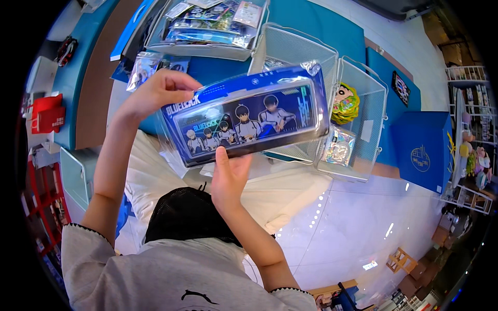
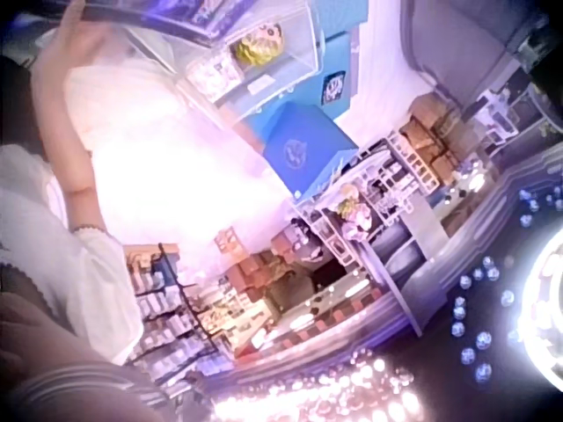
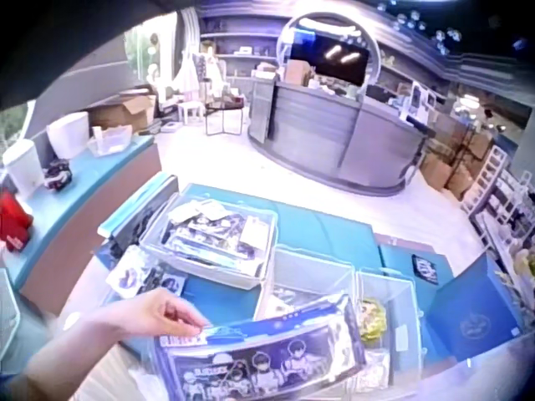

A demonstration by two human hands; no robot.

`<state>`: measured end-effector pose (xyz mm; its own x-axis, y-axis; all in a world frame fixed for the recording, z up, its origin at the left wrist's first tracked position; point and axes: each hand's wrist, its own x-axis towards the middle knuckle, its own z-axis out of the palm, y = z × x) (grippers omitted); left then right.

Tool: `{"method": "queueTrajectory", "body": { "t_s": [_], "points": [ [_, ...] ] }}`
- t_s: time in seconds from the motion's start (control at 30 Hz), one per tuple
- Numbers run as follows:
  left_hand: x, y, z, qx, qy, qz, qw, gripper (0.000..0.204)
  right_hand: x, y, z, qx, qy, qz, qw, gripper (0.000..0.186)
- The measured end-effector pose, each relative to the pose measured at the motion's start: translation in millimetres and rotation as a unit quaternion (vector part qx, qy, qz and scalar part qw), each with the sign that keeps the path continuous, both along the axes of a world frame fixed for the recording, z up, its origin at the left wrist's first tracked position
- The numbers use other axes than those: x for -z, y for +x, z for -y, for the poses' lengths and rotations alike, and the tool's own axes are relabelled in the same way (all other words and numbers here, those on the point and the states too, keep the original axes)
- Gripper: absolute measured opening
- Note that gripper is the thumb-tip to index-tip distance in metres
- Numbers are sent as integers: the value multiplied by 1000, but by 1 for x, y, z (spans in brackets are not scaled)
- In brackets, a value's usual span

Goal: The person sorts merchandise by picking up packaged items from one container and placing them into two separate baskets.

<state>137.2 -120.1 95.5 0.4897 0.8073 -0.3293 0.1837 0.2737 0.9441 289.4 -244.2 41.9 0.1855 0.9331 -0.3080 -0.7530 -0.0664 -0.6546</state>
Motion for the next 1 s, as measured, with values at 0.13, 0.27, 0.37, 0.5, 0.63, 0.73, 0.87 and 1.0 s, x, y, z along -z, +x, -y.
{"method": "queueTrajectory", "body": {
  "t_s": [0.13, 0.27, 0.37, 0.5, 0.63, 0.73, 0.87, 1.0],
  "points": [
    [-3, 12, -8, 64, 67, -57, 994, 18, 10, 11, 5, -27, 14, -3, 1000, 43],
    [16, 25, 4, 24, 107, -120, 987, 12, 22, 11, 8, 3, 0, 34, 999, 54],
    [33, 57, 29, -61, 146, -230, 960, 7, 31, 20, 7, 33, -21, 84, 996, 53],
    [74, 82, 54, -112, 154, -190, 963, 9, 34, 83, -9, -23, 32, 177, 984, 56],
    [51, 129, 63, 48, -110, -154, 981, 19, 35, 196, -43, 181, 8, 323, 929, 60],
    [80, 139, 71, 160, 238, -215, 933, 33, 43, 304, -75, 156, -30, 407, 900, 54],
    [94, 168, 67, 286, 330, -282, 854, 49, 93, 387, -102, -23, -79, 475, 876, 50],
    [141, 163, 66, 275, 396, -313, 818, 37, 147, 362, -121, -231, -137, 581, 768, 53]
  ]
}}
